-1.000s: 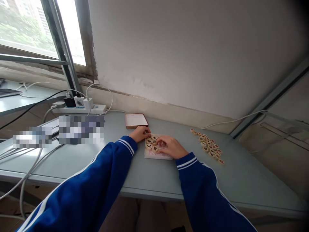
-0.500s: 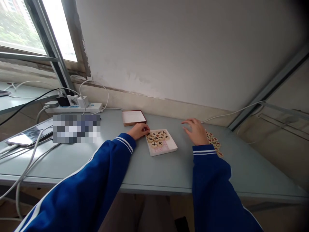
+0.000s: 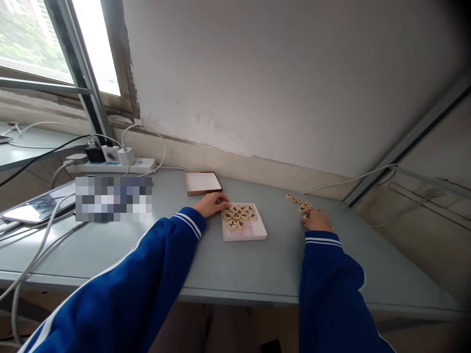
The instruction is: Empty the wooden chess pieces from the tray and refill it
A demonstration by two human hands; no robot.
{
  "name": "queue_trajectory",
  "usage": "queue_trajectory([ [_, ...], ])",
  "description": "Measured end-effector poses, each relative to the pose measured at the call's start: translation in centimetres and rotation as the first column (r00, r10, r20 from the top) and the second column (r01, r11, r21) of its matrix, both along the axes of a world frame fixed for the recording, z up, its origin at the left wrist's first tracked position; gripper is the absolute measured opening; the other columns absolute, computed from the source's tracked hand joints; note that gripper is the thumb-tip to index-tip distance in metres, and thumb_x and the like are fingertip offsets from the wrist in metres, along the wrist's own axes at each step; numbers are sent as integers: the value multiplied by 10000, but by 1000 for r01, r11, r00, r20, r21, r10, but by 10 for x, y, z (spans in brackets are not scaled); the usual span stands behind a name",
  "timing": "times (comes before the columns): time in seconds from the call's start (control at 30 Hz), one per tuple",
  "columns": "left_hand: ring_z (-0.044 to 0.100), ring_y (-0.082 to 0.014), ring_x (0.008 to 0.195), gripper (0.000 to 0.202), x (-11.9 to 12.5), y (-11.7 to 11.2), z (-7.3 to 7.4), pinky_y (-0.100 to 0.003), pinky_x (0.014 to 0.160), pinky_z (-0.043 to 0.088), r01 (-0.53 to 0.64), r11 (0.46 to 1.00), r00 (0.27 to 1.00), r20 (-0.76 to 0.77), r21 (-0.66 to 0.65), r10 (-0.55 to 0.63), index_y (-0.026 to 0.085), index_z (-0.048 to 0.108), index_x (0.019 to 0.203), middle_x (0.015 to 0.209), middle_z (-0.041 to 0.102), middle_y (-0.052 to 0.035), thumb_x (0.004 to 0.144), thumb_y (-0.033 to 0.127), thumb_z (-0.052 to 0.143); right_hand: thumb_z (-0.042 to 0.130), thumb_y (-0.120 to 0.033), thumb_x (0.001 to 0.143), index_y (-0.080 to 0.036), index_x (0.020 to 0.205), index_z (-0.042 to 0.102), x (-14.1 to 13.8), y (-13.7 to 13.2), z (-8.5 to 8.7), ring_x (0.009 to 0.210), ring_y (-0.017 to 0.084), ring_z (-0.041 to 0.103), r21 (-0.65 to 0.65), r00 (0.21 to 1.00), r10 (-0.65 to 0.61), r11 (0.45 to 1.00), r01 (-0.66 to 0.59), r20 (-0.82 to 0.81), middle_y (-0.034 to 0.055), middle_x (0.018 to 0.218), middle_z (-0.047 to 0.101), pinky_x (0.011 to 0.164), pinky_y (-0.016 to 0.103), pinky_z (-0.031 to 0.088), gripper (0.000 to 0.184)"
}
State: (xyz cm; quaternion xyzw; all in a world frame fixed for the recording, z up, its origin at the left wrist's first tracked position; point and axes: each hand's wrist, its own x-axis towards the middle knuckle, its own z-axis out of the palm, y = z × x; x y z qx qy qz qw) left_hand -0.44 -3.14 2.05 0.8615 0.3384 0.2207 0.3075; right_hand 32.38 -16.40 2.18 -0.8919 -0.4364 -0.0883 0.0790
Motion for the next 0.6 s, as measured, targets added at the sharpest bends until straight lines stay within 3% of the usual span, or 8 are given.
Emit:
queue_trajectory([
  [0.13,503,-247,977,775,6,-15,1,-344,831,406,23,997,993,-121,71,-14,169,406,1222,1074,481,-105,621,649,499,552,-164,655,-134,913,593,-1,5,1,960,249,509,27,996,91,996,-90,-28,147,999,526,802,347,400,263],
  [0.23,412,-314,1098,979,10,-25,1,-421,915,326,38,990,971,-238,134,-5,204,269,1319,1142,406,-118,520,694,554,609,-184,619,-124,907,590,-8,10,3,925,218,524,42,948,268,963,-264,-172,114,930,557,810,333,405,295],
  [0.33,406,-315,1107,969,10,-27,1,-415,927,311,41,993,963,-271,109,-10,197,239,1333,1158,384,-119,550,680,543,649,-218,599,-183,985,572,-15,11,6,848,157,546,63,835,449,889,-454,-319,68,994,559,737,273,437,396],
  [0.4,426,-293,1091,903,8,-24,2,-386,933,312,62,995,964,-264,76,-40,195,287,1311,1153,388,-107,578,663,533,672,-227,576,-227,978,583,-16,9,6,879,158,539,71,807,494,863,-500,-323,51,1057,547,722,259,438,412],
  [0.6,446,-250,1070,817,2,-17,5,-338,933,320,121,992,962,-249,26,-110,203,323,1285,1166,389,-92,620,638,517,643,-245,604,-193,763,640,-14,1,9,734,195,560,37,864,413,907,-420,-290,55,764,617,673,310,420,167],
])
